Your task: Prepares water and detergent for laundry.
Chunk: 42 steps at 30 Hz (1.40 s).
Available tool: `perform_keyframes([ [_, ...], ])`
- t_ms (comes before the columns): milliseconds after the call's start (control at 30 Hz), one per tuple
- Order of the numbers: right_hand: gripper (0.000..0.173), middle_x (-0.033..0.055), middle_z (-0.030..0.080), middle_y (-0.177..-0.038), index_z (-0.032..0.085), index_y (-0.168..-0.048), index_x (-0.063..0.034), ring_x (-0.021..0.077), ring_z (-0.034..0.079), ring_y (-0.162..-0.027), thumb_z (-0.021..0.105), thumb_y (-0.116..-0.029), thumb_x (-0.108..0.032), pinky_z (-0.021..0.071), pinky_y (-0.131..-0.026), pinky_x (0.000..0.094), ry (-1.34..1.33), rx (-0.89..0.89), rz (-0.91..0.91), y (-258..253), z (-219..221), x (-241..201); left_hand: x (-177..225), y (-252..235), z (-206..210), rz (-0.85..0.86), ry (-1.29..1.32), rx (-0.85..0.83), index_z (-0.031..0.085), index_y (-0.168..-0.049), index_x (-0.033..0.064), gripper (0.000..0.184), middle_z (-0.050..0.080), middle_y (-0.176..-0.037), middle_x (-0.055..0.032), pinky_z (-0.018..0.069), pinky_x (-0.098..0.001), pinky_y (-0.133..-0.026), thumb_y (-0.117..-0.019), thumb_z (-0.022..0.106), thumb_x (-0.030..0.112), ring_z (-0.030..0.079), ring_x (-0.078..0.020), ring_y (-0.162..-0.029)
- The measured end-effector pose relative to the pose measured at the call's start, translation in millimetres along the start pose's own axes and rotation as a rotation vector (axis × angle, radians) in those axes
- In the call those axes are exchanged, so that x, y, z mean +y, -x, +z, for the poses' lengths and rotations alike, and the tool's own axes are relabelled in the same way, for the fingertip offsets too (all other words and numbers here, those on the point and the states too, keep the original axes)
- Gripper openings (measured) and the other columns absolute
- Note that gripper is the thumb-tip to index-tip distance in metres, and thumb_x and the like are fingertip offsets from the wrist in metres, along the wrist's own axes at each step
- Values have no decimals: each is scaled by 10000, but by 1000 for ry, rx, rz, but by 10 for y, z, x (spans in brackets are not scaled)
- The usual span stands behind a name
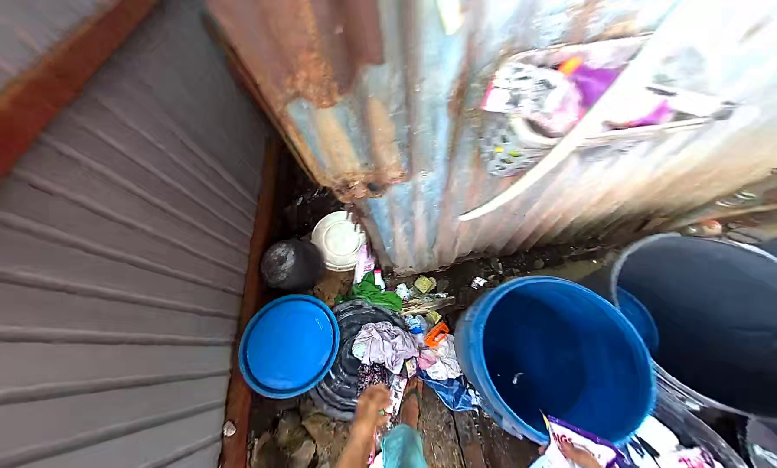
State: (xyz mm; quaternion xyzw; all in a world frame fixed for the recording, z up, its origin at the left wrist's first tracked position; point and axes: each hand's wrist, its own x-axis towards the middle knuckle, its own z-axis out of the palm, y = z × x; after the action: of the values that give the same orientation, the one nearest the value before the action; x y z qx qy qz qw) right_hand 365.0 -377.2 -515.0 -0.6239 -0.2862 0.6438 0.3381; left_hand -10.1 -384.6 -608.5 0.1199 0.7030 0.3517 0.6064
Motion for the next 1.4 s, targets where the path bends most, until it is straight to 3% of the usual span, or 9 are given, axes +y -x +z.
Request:
perform_keyframes([
  [100, 321, 19, 704, -1074, 505, -1292, 24, 58, 681, -988, 520, -992, -88, 573, -932, 288, -102, 196, -130, 277, -193, -47, -141, 488, 979, 253, -253, -387, 571, -1324, -81, 412, 684, -1200, -222, 552, -462, -926, -1036, 507, 207, 675, -282, -1066],
  [267, 206, -9, 751, -969, 668, -1116, 4, 41, 708, -920, 598, -935, -64, 588, -892, 239, -172, 427, -420, 730, -793, -48, 126, 1383, 2576, 552, -379, -820, 578, -1355, -60, 498, 651, -1315, -193, 505, -410, -1056, -1040, 485, 315, 633, -236, -1220],
  [367, 156, -34, 734, -922, 715, -1030, -31, 4, 680, -877, 613, -940, -108, 569, -858, 219, -59, 469, -463, 993, -1225, 157, -7, 1793, 3293, 582, -408, -964, 615, -1295, -59, 402, 720, -1086, -127, 579, -329, -891, -966, 644, 169, 699, -150, -974],
  [467, 166, -44, 716, -890, 718, -1007, -38, -21, 657, -839, 618, -942, -154, 550, -817, 207, -2, 542, -443, 1170, -1597, 415, -250, 1931, 3763, 705, -574, -973, 718, -1076, -29, 200, 729, -888, -71, 576, -285, -784, -949, 675, 120, 685, -90, -791],
  [600, 219, 14, 718, -915, 723, -1036, -20, 14, 655, -848, 626, -958, -200, 539, -816, 243, 37, 606, -386, 1344, -1954, 675, -372, 1937, 4158, 813, -842, -1137, 749, -940, 14, 147, 726, -829, -45, 562, -276, -760, -946, 678, 142, 674, -72, -757],
  [767, 269, 9, 742, -981, 732, -1104, -37, 19, 677, -889, 641, -956, -242, 558, -846, 252, -119, 694, -373, 1417, -2123, 711, -353, 2051, 4594, 947, -877, -1309, 752, -969, 2, 160, 749, -919, -73, 579, -290, -843, -967, 635, 111, 709, -93, -864],
  [967, 183, -6, 722, -946, 753, -1011, -21, -8, 653, -885, 642, -949, -152, 537, -840, 192, -276, 972, -505, 1348, -2170, 470, -523, 2273, 4955, 448, -452, -1130, 655, -916, -11, 75, 673, -786, -12, 552, -221, -690, -963, 596, 2, 644, -56, -718],
  [1233, 140, -16, 719, -891, 763, -953, -23, -20, 636, -816, 719, -901, -145, 526, -782, 175, -237, 922, -531, 1263, -2387, 346, -108, 2156, 5204, 466, -694, -1398, 673, -903, 0, 21, 694, -777, -7, 582, -234, -626, -892, 691, -5, 667, -69, -664],
  [1400, 162, 68, 757, -899, 802, -969, -37, 102, 699, -852, 744, -887, -165, 551, -832, 296, 12, 1115, -554, 1080, -2537, 344, -442, 2077, 5415, 709, -487, -1097, 698, -852, -22, 21, 699, -753, -25, 572, -211, -629, -860, 709, -38, 654, -52, -639],
])
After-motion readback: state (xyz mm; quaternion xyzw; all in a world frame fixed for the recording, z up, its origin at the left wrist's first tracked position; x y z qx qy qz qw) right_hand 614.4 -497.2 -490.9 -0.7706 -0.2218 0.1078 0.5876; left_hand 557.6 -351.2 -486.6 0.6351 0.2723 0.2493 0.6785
